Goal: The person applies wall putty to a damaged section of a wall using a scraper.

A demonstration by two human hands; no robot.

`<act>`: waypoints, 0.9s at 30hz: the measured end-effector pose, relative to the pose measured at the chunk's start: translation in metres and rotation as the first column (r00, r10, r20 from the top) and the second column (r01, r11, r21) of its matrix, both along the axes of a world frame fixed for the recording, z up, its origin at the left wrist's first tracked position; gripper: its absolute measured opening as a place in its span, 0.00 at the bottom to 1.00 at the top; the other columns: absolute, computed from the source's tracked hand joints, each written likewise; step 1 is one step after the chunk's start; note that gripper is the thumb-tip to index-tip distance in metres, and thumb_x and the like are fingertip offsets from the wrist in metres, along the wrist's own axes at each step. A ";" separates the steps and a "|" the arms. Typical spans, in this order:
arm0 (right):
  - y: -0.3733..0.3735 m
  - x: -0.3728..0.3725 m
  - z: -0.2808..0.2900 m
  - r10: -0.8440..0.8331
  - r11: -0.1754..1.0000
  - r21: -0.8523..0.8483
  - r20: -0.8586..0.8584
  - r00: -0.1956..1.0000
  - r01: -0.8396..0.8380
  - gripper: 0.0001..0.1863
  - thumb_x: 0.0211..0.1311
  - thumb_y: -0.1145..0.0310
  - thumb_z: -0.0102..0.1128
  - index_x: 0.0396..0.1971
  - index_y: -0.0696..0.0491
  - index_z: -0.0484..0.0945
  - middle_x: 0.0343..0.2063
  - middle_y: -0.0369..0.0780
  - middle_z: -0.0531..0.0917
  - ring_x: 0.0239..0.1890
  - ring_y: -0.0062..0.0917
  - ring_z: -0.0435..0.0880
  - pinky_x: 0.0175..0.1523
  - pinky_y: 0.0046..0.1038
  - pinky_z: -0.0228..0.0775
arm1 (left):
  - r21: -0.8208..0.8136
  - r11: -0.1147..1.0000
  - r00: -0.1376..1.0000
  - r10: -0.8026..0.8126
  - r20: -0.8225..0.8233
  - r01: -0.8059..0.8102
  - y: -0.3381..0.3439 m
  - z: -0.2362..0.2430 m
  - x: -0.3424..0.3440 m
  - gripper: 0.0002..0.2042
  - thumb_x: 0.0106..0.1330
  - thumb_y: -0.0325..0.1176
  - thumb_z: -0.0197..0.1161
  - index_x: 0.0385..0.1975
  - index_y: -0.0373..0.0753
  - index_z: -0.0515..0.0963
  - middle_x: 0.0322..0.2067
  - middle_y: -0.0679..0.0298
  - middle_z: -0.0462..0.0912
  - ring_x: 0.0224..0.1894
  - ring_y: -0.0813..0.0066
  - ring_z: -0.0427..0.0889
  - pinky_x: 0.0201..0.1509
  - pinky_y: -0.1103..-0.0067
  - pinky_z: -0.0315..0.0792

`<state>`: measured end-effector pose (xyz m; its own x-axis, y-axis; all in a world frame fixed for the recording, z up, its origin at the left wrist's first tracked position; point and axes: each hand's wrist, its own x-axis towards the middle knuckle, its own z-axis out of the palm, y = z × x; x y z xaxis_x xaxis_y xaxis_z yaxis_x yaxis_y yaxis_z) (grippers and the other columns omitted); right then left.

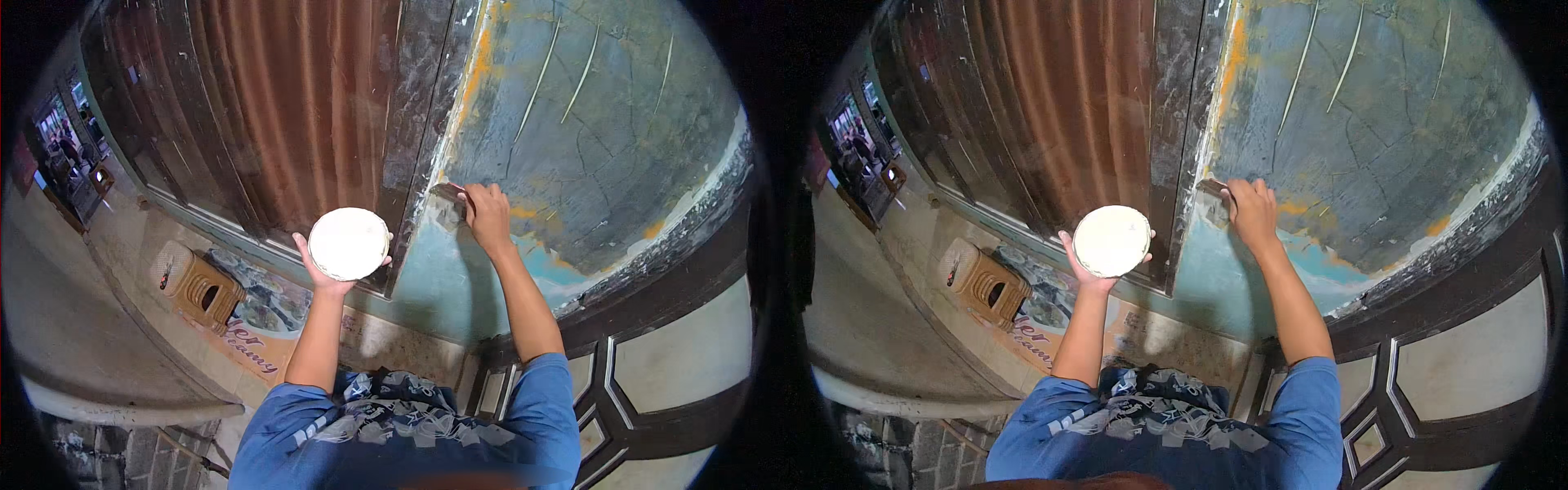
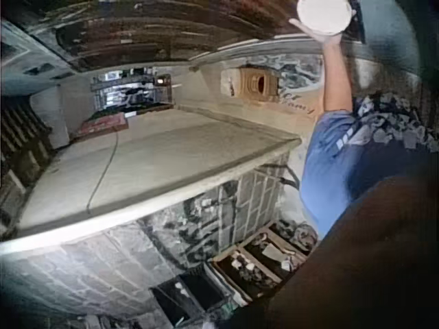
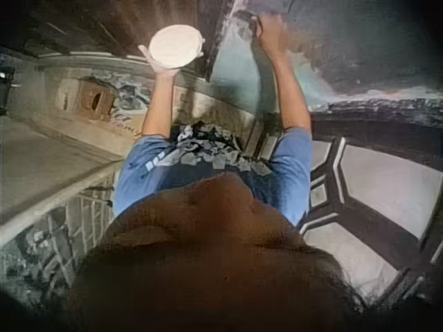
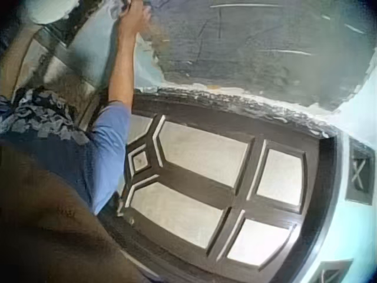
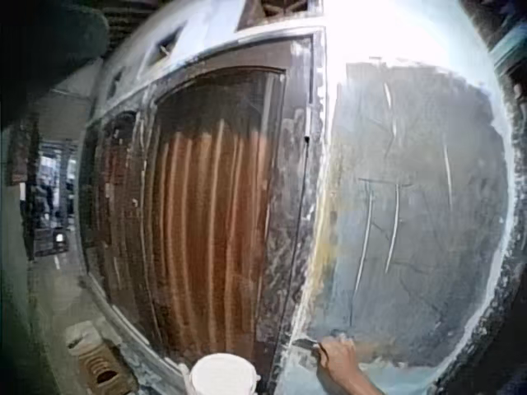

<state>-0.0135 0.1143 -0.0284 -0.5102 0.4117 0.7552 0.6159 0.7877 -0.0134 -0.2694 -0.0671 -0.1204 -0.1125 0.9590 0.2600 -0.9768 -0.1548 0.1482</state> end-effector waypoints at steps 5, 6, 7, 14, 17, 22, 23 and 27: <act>-0.006 -0.003 0.010 -0.021 1.000 -0.016 -0.061 0.998 0.020 0.06 0.61 0.69 0.63 0.38 0.50 0.81 0.33 0.36 0.83 0.37 0.37 0.76 0.40 0.39 0.65 | 0.014 0.997 0.995 -0.072 0.064 0.071 0.000 0.007 -0.006 0.55 0.51 0.86 0.43 0.73 0.50 0.56 0.71 0.39 0.54 0.66 0.16 0.57 0.54 0.21 0.58; -0.007 -0.003 0.009 -0.003 1.000 -0.018 -0.069 0.998 0.002 0.06 0.62 0.69 0.63 0.39 0.50 0.81 0.33 0.36 0.83 0.37 0.37 0.76 0.40 0.39 0.65 | 0.020 0.997 0.995 -0.078 0.063 0.077 0.000 0.008 -0.006 0.56 0.51 0.86 0.43 0.73 0.49 0.56 0.71 0.38 0.55 0.66 0.17 0.58 0.55 0.22 0.59; -0.010 -0.004 0.008 -0.012 1.000 -0.020 -0.039 0.999 0.011 0.06 0.62 0.68 0.63 0.38 0.50 0.82 0.34 0.36 0.84 0.37 0.37 0.76 0.40 0.38 0.64 | 0.025 0.996 0.995 -0.083 0.062 0.082 0.000 0.008 -0.008 0.56 0.51 0.86 0.43 0.73 0.47 0.56 0.70 0.37 0.56 0.66 0.17 0.58 0.55 0.22 0.60; -0.011 -0.007 0.016 -0.082 0.996 0.017 -0.096 0.992 0.084 0.05 0.62 0.67 0.64 0.37 0.49 0.82 0.33 0.36 0.84 0.36 0.37 0.76 0.41 0.39 0.64 | 0.051 0.996 0.997 -0.071 0.002 0.071 0.004 0.009 -0.012 0.57 0.51 0.86 0.42 0.73 0.44 0.56 0.69 0.35 0.58 0.64 0.18 0.61 0.55 0.26 0.64; -0.010 -0.006 0.018 -0.059 0.998 0.011 -0.099 0.993 0.061 0.06 0.62 0.67 0.64 0.37 0.49 0.82 0.32 0.37 0.84 0.36 0.37 0.77 0.40 0.39 0.64 | 0.055 0.996 0.997 -0.071 -0.001 0.071 0.004 0.010 -0.013 0.57 0.51 0.86 0.42 0.73 0.44 0.56 0.69 0.35 0.57 0.64 0.19 0.62 0.55 0.26 0.64; -0.015 -0.004 -0.001 -0.051 0.998 0.025 0.103 0.993 0.049 0.05 0.63 0.66 0.63 0.37 0.49 0.82 0.32 0.35 0.84 0.35 0.37 0.76 0.40 0.38 0.63 | 0.053 0.994 0.994 -0.100 0.032 0.098 0.008 0.007 -0.012 0.57 0.52 0.86 0.42 0.73 0.44 0.56 0.70 0.36 0.56 0.65 0.19 0.61 0.55 0.25 0.63; -0.014 -0.005 0.000 -0.051 0.998 0.025 0.104 0.993 0.049 0.05 0.63 0.66 0.63 0.37 0.49 0.82 0.32 0.35 0.84 0.35 0.37 0.76 0.40 0.38 0.63 | 0.037 0.997 0.998 -0.065 -0.008 0.065 0.011 0.002 -0.014 0.57 0.51 0.86 0.42 0.73 0.44 0.56 0.70 0.36 0.56 0.65 0.19 0.61 0.55 0.25 0.63; -0.010 -0.009 0.019 -0.085 0.995 0.048 -0.046 0.995 0.087 0.07 0.58 0.70 0.64 0.37 0.49 0.82 0.32 0.35 0.83 0.35 0.36 0.76 0.40 0.38 0.62 | 0.054 0.996 0.997 -0.076 0.005 0.076 0.012 0.003 -0.013 0.57 0.51 0.85 0.42 0.73 0.45 0.56 0.70 0.37 0.56 0.65 0.18 0.60 0.56 0.24 0.61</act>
